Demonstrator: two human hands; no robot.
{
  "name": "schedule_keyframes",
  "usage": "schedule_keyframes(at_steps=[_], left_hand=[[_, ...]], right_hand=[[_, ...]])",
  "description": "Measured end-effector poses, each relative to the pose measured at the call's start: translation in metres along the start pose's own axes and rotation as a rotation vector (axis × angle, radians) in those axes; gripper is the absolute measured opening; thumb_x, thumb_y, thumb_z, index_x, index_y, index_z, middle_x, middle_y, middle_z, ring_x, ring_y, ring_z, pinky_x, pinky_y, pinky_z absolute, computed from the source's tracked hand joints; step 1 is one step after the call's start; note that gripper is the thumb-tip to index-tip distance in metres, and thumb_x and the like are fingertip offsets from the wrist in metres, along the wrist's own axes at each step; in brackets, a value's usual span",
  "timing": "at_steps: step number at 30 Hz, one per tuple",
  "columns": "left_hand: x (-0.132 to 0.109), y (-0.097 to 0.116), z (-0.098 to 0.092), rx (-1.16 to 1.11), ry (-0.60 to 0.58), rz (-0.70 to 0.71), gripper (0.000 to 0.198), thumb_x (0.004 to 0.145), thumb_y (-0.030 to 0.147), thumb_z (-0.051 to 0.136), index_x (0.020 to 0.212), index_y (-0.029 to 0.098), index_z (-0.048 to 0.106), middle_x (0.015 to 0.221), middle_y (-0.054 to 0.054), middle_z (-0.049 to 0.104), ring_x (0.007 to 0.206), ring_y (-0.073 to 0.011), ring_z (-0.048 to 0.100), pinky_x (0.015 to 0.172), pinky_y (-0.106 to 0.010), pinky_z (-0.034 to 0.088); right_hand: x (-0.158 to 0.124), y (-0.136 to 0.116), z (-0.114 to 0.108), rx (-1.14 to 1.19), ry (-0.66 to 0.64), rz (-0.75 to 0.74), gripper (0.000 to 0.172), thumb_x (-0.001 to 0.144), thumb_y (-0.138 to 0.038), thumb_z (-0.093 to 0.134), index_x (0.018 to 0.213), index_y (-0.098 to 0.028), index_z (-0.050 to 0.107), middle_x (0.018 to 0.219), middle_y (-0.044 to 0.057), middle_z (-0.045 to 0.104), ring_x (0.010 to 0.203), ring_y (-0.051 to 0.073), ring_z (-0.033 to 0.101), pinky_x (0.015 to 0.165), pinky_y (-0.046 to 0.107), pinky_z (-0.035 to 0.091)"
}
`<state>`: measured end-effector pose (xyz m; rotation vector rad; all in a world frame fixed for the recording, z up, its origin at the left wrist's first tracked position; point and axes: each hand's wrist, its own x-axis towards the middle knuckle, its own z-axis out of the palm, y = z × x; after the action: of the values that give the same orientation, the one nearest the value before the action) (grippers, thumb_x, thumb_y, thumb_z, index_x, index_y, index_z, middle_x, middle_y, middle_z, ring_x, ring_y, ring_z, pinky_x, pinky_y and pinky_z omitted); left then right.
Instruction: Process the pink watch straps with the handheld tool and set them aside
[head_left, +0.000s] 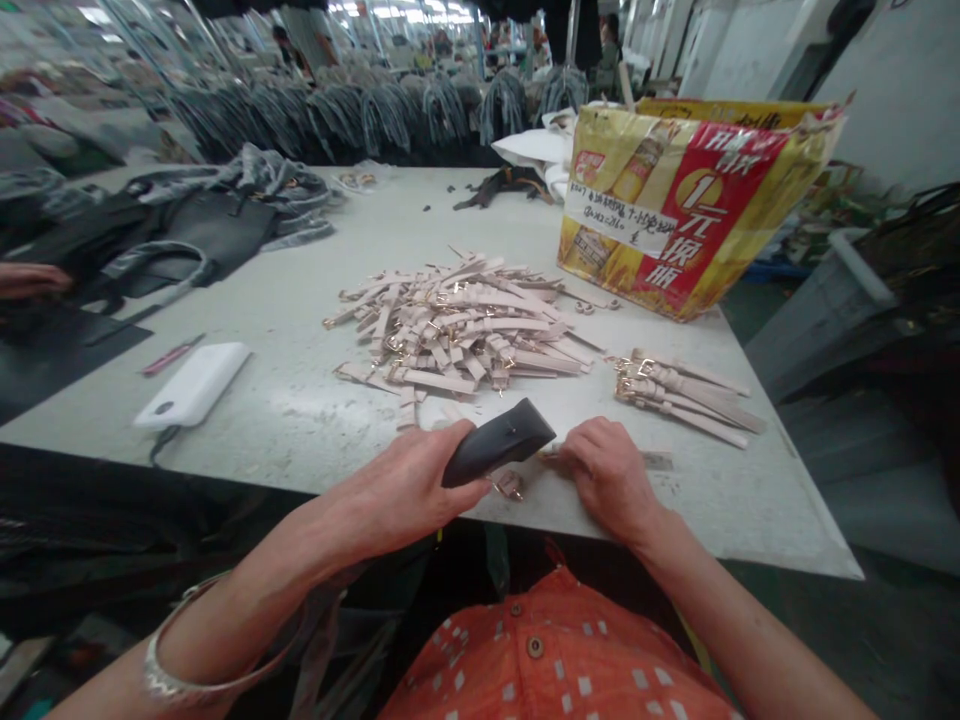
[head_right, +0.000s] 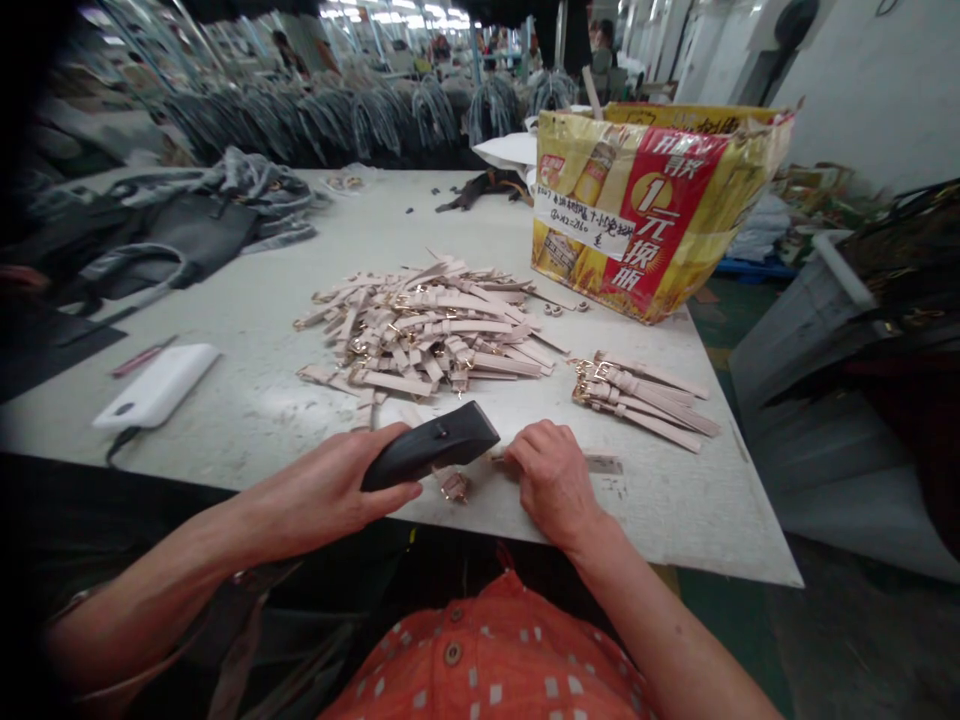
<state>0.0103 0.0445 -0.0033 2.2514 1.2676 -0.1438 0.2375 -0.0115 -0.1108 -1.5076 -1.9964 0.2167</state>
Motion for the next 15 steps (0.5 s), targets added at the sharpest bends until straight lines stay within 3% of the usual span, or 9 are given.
schedule_keyframes(at_steps=[8, 12, 15], left_hand=[[-0.002, -0.003, 0.014, 0.025, -0.075, 0.052, 0.037, 0.079, 0.052, 0.041, 0.097, 0.023, 0.054, 0.084, -0.003, 0.063, 0.074, -0.0184, 0.058, 0.063, -0.026, 0.041], [-0.002, -0.005, 0.013, 0.033, -0.070, 0.053, 0.038, 0.078, 0.053, 0.043, 0.099, 0.023, 0.055, 0.085, -0.004, 0.063, 0.075, -0.0187, 0.058, 0.064, -0.027, 0.041], [0.003, -0.006, 0.010, 0.037, -0.069, 0.055, 0.037, 0.077, 0.051, 0.044, 0.098, 0.022, 0.056, 0.085, -0.004, 0.063, 0.074, -0.0184, 0.058, 0.061, -0.026, 0.040]], right_hand=[[-0.011, 0.001, -0.005, 0.296, -0.032, 0.038, 0.016, 0.075, -0.008, 0.051, 0.078, -0.021, 0.059, 0.078, 0.002, 0.059, 0.081, 0.017, 0.051, 0.074, 0.031, 0.041], [-0.009, 0.001, -0.004, 0.279, 0.015, 0.148, 0.012, 0.074, -0.012, 0.055, 0.082, -0.019, 0.060, 0.080, 0.003, 0.056, 0.075, 0.015, 0.052, 0.068, 0.028, 0.043], [-0.007, 0.002, -0.002, 0.274, 0.023, 0.129, 0.011, 0.075, -0.015, 0.056, 0.084, -0.019, 0.062, 0.086, 0.004, 0.057, 0.080, 0.016, 0.054, 0.071, 0.028, 0.044]])
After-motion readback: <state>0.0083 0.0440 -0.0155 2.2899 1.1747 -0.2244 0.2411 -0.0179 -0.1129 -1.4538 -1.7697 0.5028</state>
